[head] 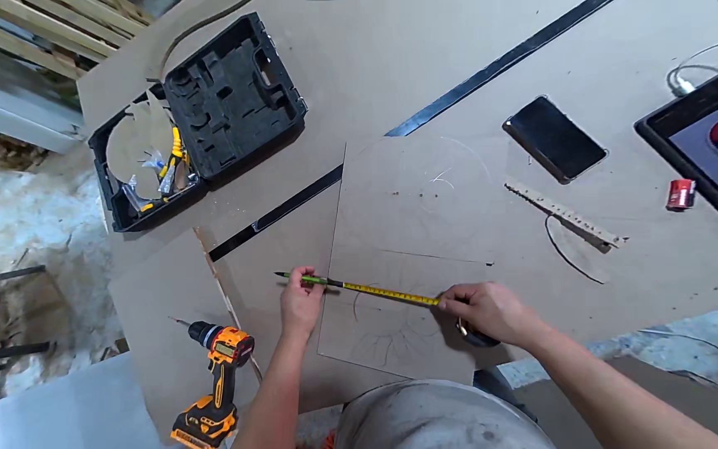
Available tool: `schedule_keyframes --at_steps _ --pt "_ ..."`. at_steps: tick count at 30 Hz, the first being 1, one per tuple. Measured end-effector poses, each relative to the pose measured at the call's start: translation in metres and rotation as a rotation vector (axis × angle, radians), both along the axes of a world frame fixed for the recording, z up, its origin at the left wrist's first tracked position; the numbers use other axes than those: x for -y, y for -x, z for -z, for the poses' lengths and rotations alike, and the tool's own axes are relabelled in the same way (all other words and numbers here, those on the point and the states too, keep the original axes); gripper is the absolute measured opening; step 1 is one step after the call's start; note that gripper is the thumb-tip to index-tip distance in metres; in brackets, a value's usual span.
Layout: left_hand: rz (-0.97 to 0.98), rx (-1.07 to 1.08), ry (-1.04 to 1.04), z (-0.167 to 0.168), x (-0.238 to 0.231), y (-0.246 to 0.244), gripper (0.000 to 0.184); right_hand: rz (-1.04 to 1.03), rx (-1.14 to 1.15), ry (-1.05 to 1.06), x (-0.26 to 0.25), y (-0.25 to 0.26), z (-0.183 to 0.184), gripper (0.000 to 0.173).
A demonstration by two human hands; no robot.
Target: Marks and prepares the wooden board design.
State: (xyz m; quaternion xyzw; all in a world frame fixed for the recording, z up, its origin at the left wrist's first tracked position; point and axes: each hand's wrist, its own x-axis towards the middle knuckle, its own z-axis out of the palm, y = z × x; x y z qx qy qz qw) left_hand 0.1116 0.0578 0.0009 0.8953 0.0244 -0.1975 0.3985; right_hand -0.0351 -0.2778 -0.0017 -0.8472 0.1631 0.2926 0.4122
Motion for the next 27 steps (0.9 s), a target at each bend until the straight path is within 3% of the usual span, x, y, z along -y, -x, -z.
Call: schedule_keyframes --at_steps 8,13,19,27 --pt "-0.032 -0.046 -0.246 0.009 -0.001 0.036 0.034 -0.074 0.001 0.106 -0.018 0.021 0.004 0.024" --pt "0.063 -0.106 -0.415 0.002 0.005 0.036 0.020 -0.060 -0.014 0.209 -0.022 0.027 0.001 0.023" --pt "0.038 -0.148 -0.297 0.013 -0.008 0.030 0.023 0.051 -0.035 0.331 -0.016 0.046 -0.002 0.036" --pt "-0.028 -0.189 -0.145 0.021 -0.016 0.027 0.017 0.097 -0.072 0.394 -0.005 0.058 0.002 0.035"
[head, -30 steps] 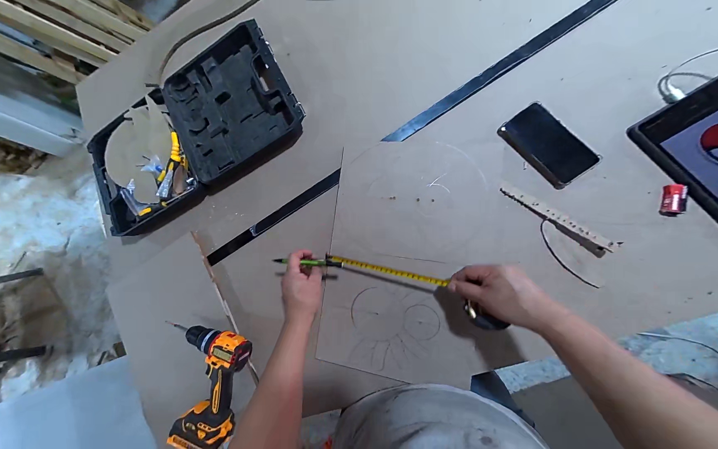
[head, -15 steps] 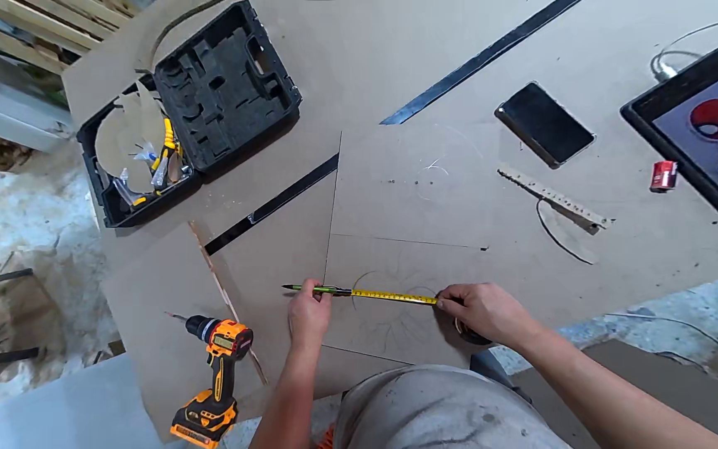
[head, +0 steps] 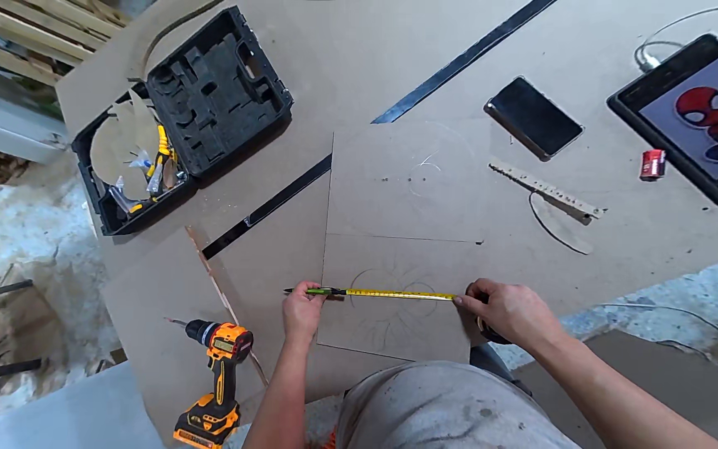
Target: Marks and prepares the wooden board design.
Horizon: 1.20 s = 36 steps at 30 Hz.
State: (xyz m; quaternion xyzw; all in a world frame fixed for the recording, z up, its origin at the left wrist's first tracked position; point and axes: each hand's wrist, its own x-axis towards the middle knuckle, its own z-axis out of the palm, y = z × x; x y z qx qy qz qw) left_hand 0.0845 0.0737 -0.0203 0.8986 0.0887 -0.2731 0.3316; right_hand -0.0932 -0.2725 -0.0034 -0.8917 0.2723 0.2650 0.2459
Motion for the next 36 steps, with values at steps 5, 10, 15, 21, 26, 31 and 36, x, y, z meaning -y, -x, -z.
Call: schedule_keyframes --at_steps 5,10,15,21,26,31,36 --pt "-0.022 0.055 -0.007 0.001 0.001 0.005 0.020 -0.011 -0.011 0.015 -0.004 -0.001 0.002 0.031" --pt "-0.078 0.035 -0.066 -0.001 0.011 0.011 0.018 -0.022 -0.009 0.014 -0.003 0.000 0.003 0.033" --pt "-0.093 -0.002 0.065 0.001 0.015 -0.010 0.020 -0.050 0.084 0.034 0.006 -0.011 -0.004 0.033" --pt "-0.060 0.099 0.176 -0.009 0.076 -0.102 0.029 -0.026 0.200 0.081 0.058 -0.093 -0.023 0.036" --pt "0.027 0.126 -0.016 -0.001 0.146 -0.175 0.036 0.153 0.106 0.181 0.102 -0.164 -0.019 0.058" --pt "0.032 0.146 -0.061 0.001 0.169 -0.191 0.034 0.210 0.068 0.171 0.126 -0.182 -0.005 0.069" --pt "0.035 0.186 -0.082 0.001 0.170 -0.188 0.033 0.169 0.089 0.140 0.130 -0.182 -0.001 0.062"
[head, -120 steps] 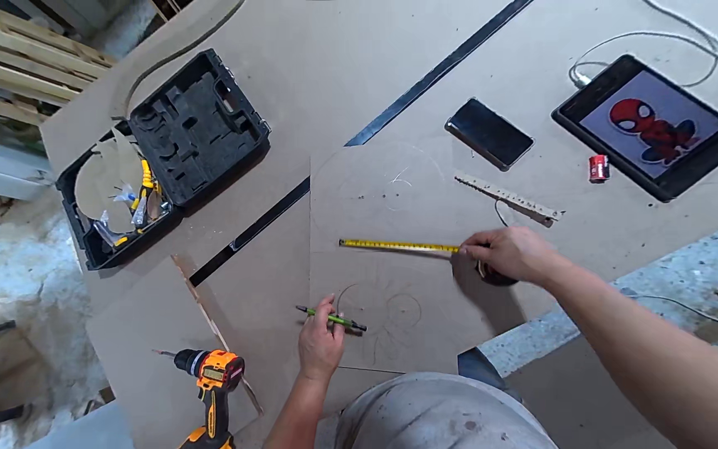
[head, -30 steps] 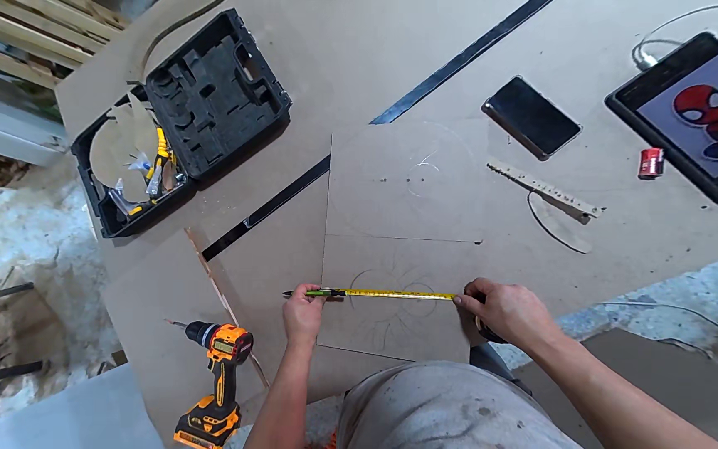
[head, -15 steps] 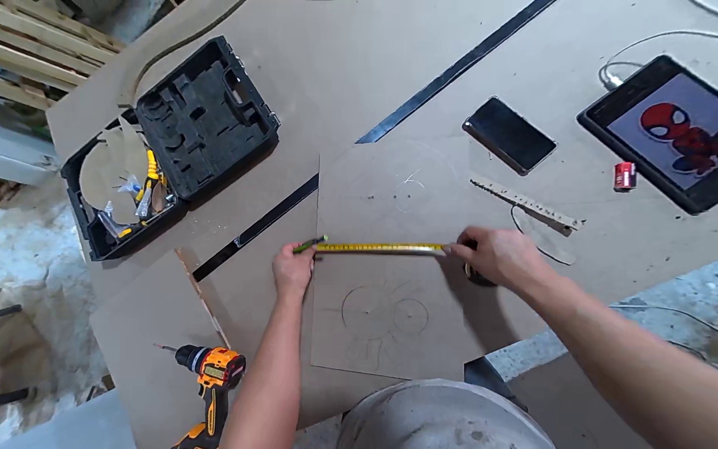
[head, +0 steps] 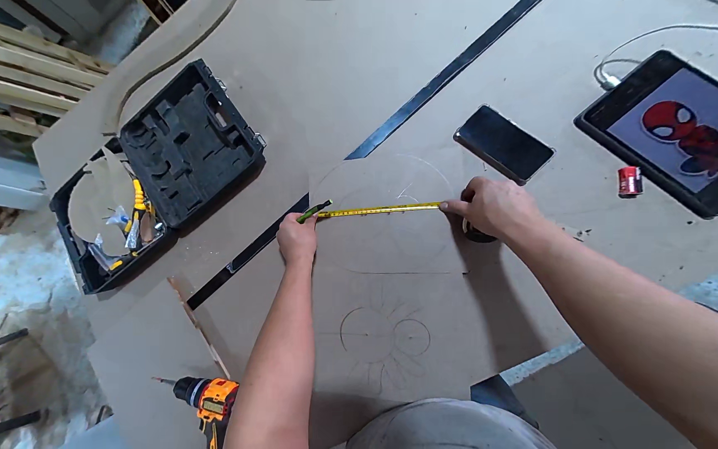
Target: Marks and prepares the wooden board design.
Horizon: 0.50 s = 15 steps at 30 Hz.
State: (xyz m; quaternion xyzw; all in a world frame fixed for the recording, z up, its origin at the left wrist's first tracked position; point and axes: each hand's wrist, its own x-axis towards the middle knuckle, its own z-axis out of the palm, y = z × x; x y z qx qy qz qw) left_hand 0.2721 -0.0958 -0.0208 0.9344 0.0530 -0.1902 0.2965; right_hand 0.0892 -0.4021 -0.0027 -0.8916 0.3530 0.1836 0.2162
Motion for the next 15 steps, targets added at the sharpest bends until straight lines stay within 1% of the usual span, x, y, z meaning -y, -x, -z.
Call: schedule_keyframes --at_steps 4,8,15 --pt "0.010 -0.001 -0.017 -0.0019 0.0004 0.0001 0.033 -0.008 0.015 0.006 0.0015 -0.0001 0.0015 0.060" --pt "0.020 -0.013 -0.030 -0.0049 0.0014 0.0015 0.037 0.008 0.002 0.007 -0.0003 0.0000 -0.0017 0.060" --pt "0.031 -0.035 -0.016 -0.0025 0.0009 -0.0019 0.035 0.007 -0.003 0.016 -0.0007 0.0006 -0.0001 0.061"
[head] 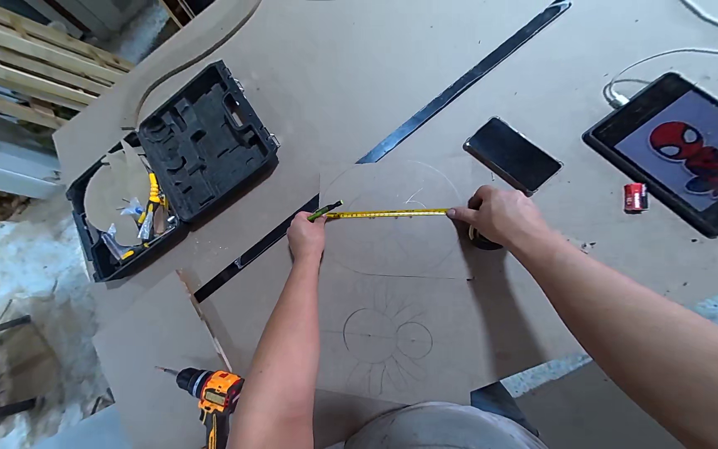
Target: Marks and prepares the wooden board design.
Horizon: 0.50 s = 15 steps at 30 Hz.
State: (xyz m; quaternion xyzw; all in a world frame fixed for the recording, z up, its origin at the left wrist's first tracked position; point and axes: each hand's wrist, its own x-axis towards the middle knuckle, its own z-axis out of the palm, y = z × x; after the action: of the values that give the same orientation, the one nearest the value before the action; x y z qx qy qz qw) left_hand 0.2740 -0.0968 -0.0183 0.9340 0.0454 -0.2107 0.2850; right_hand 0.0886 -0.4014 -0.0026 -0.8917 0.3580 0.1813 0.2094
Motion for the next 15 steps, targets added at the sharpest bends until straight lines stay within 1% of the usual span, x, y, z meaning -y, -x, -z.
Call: schedule_keyframes --at_steps 2,4,6,7,9,10,13,15 --pt "-0.005 -0.040 0.058 0.005 -0.002 -0.007 0.036 -0.006 -0.006 0.015 -0.001 -0.001 -0.003 0.063" --pt "-0.021 -0.098 0.146 0.008 -0.010 -0.009 0.035 -0.038 -0.019 0.070 -0.011 0.001 -0.016 0.064" --pt "-0.047 -0.138 0.251 0.001 -0.019 -0.006 0.032 -0.125 0.025 0.116 -0.023 0.011 -0.028 0.058" --pt "-0.061 -0.148 0.293 -0.004 -0.026 0.000 0.031 -0.191 0.068 0.114 -0.028 0.019 -0.028 0.054" --pt "-0.057 -0.155 0.328 -0.016 -0.047 0.020 0.029 -0.314 0.143 0.047 -0.040 0.044 -0.022 0.047" --pt "-0.057 -0.159 0.336 -0.022 -0.062 0.033 0.030 -0.344 0.183 -0.004 -0.047 0.061 -0.018 0.043" --pt "-0.100 -0.210 0.366 -0.034 -0.108 0.085 0.029 -0.330 0.217 -0.160 -0.069 0.111 -0.010 0.036" --pt "-0.146 -0.266 0.380 -0.033 -0.137 0.126 0.026 -0.315 0.190 -0.239 -0.083 0.142 -0.004 0.037"
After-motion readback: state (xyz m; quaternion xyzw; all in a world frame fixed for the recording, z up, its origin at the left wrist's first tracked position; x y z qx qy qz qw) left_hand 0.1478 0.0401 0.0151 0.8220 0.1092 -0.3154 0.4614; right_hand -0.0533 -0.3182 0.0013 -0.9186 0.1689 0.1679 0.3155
